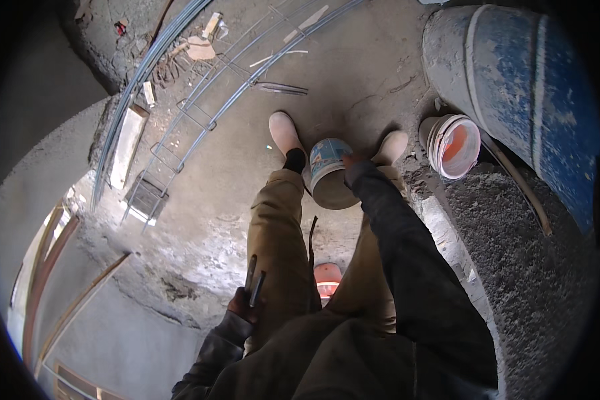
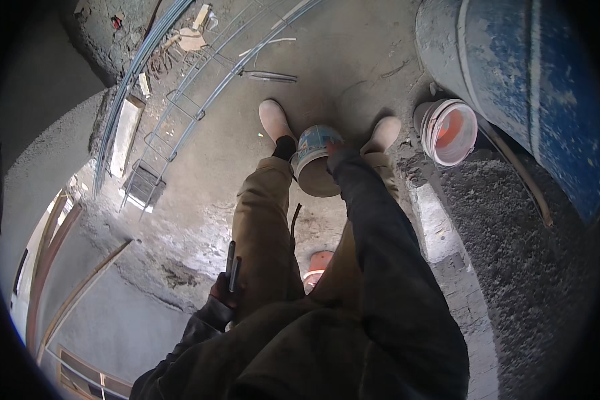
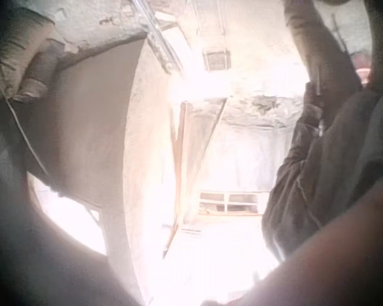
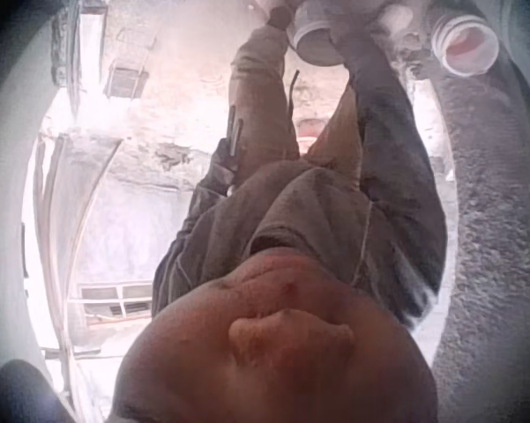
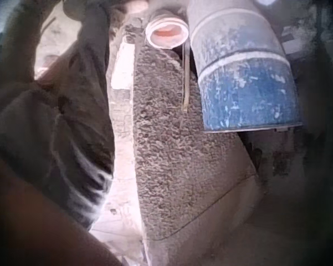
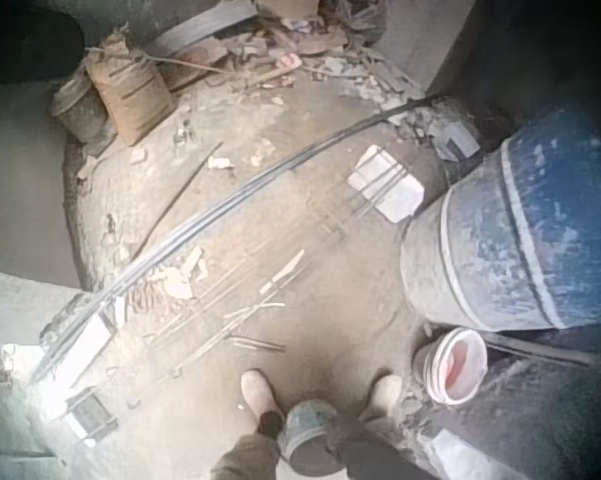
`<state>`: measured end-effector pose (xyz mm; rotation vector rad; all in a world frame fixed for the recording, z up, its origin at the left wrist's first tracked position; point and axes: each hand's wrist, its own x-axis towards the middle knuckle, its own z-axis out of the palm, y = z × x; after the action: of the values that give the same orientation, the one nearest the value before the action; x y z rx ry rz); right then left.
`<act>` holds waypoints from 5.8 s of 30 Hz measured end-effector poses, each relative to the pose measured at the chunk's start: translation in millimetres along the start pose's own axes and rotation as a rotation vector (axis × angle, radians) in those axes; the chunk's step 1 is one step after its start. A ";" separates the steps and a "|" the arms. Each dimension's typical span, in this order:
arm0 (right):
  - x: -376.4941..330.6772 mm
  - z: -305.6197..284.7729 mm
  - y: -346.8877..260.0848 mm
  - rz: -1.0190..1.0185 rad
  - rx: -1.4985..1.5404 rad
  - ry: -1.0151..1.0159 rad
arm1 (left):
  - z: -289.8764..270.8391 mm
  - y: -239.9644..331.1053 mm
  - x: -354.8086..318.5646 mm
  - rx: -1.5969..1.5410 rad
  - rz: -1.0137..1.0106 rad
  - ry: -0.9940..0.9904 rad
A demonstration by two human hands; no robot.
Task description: The person uses pliers to twist small pieces of wire around rebar rods to assemble a metal cage on the floor of a construction site.
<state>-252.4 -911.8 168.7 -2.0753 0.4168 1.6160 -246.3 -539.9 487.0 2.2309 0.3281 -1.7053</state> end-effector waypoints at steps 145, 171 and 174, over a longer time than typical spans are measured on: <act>238.3 -607.7 391.5 -0.254 0.511 1.017 | -113.7 882.0 607.8 0.009 0.406 -0.683; 211.9 -587.7 346.5 0.289 0.282 0.848 | -55.6 899.7 633.4 -0.225 -0.154 -1.483; 213.6 -588.9 340.1 0.276 0.357 0.932 | -62.0 899.7 626.3 -0.194 -0.138 -1.480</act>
<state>112.7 -1504.4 14.9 -2.4171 1.2321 0.5074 303.0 -1353.1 -5.4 0.4102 0.2207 -2.6505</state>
